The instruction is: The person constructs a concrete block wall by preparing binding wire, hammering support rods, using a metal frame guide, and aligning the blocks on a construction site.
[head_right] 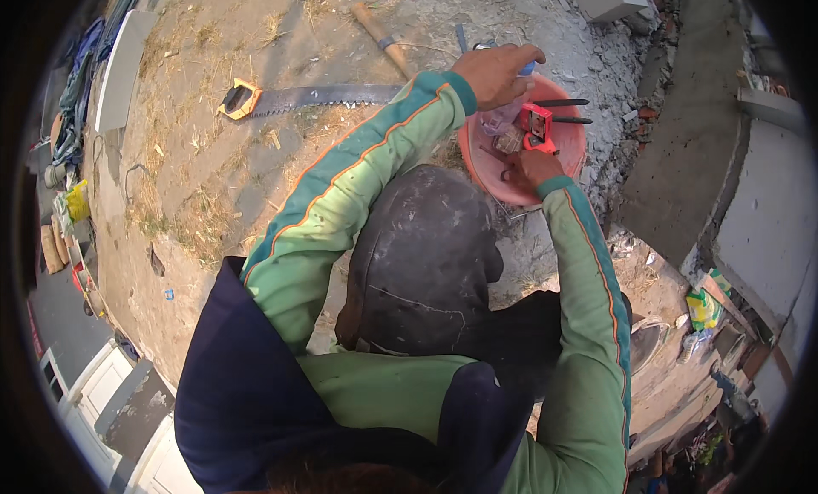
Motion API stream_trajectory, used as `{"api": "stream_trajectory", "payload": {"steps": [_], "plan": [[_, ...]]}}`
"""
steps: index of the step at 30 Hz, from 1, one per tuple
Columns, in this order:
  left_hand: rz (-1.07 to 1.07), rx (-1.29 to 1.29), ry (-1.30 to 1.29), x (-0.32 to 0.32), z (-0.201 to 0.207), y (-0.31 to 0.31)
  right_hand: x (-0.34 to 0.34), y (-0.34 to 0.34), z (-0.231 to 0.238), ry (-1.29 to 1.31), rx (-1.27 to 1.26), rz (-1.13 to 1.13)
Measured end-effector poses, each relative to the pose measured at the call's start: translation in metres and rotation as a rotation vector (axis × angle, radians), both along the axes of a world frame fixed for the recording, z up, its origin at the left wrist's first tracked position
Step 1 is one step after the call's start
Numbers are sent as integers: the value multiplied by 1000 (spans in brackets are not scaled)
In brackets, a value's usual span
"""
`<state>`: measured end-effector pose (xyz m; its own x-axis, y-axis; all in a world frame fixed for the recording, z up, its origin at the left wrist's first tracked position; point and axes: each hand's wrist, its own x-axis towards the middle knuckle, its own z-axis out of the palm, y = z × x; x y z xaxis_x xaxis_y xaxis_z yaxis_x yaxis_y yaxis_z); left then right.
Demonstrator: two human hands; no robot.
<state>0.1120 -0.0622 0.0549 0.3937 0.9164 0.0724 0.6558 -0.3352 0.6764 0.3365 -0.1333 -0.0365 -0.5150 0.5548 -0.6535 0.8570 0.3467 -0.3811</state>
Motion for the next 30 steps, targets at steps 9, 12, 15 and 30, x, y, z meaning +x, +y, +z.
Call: {"api": "stream_trajectory", "payload": {"steps": [9,12,15,30], "plan": [[148,57,-186,3,-17,-18,21,18,62,123,795,-247],[119,64,-161,1,-19,-28,6,15,43,142,755,-304],[100,121,-129,-2,-20,-35,-31,-5,36,-8,361,-28],[50,32,-134,0,-21,-30,-80,-23,-73,-298,-5,-244]]}}
